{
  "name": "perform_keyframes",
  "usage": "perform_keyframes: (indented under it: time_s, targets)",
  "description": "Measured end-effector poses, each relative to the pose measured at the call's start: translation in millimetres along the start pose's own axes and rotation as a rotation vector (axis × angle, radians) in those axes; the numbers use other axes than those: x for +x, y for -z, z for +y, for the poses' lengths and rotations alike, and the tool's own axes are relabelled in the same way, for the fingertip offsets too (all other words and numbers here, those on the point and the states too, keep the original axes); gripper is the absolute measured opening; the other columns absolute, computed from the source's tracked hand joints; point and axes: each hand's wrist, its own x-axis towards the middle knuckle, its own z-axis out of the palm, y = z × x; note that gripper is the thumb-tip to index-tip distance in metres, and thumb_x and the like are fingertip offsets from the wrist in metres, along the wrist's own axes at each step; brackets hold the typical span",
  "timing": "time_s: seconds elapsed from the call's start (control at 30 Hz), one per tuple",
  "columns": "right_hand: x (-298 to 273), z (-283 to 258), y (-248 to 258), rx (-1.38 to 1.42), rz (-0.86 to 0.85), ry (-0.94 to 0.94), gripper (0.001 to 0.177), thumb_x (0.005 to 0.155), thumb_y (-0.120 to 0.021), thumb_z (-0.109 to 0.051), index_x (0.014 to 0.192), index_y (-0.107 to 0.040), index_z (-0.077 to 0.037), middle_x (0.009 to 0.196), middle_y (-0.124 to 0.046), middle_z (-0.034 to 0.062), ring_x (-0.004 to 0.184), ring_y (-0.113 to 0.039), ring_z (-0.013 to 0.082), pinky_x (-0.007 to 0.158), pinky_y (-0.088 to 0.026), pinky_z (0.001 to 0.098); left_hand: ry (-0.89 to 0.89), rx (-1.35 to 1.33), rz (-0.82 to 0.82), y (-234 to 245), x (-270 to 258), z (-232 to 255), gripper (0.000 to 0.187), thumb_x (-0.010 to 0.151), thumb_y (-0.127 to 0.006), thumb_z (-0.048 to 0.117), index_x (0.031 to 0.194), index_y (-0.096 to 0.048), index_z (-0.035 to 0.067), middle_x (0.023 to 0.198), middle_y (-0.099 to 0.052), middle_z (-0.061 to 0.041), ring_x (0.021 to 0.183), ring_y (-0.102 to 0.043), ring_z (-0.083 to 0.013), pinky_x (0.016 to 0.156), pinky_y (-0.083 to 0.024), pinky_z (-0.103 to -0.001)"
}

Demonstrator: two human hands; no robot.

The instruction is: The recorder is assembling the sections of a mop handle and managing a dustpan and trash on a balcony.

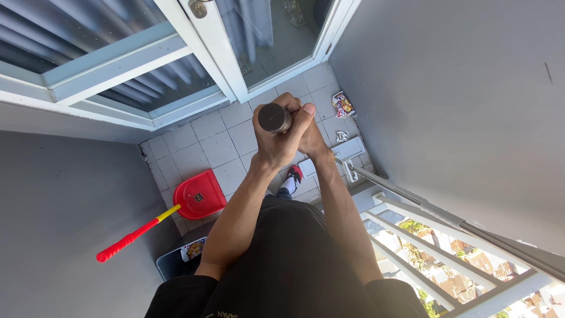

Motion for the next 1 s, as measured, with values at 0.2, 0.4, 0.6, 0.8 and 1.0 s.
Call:
perform_keyframes:
  time_s: [0.2,0.4,0.6,0.8,1.0]
  targets:
    - [-1.1,-6.3,-15.3,0.07,0.022,0.062,0.024,0.088,-0.075,-0.018,0.102,-0.062,-0.003,0.094,-0.065,0.0056,0.084,-0.065,0.0167,0.071,-0.057,0.034,-0.01,0.015,-0.019,12.1,0.6,2.3,0.035,0.097,-0.071,0.01,0.068,-0.052,0.009,0.054,-0.049,0.001,0.05,-0.046,-0.0053,0.051,-0.035,-0.025]
    - [0.8,-11.2,-31.8,0.144,0.021,0.059,0.021,0.091,-0.076,-0.018,0.099,-0.062,-0.004,0.085,-0.064,0.0031,0.078,-0.065,0.0152,0.068,-0.056,0.0328,-0.015,0.0,-0.039,22.9,0.4,11.4,0.035,0.098,-0.07,0.012,0.068,-0.052,0.009,0.053,-0.049,0.0,0.049,-0.047,-0.0053,0.049,-0.034,-0.024]
    - [-2.4,3.7,-46.7,0.079,0.03,0.099,0.02,0.088,-0.076,-0.015,0.095,-0.061,-0.003,0.083,-0.063,0.0025,0.077,-0.064,0.0154,0.065,-0.054,0.0324,-0.037,0.042,-0.056,35.1,0.4,22.6,0.034,0.099,-0.07,0.014,0.07,-0.052,0.009,0.053,-0.05,0.001,0.049,-0.049,-0.0051,0.049,-0.035,-0.024]
    - [-5.8,2.0,-63.1,0.118,0.028,0.112,0.016,0.091,-0.071,-0.012,0.09,-0.057,-0.005,0.083,-0.058,0.0025,0.078,-0.06,0.016,0.066,-0.052,0.033,-0.086,0.09,-0.081,44.8,1.8,38.4,0.033,0.1,-0.068,0.013,0.071,-0.053,0.009,0.052,-0.05,0.001,0.047,-0.05,-0.0051,0.047,-0.034,-0.024]
    - [-8.8,-4.6,-77.5,0.203,0.023,0.097,0.019,0.092,-0.072,-0.014,0.096,-0.056,-0.006,0.089,-0.059,0.0041,0.084,-0.061,0.0163,0.071,-0.055,0.0341,-0.08,0.092,-0.077,53.6,-1.9,46.8,0.033,0.102,-0.069,0.013,0.072,-0.054,0.009,0.055,-0.049,0.001,0.05,-0.049,-0.0067,0.05,-0.034,-0.025]
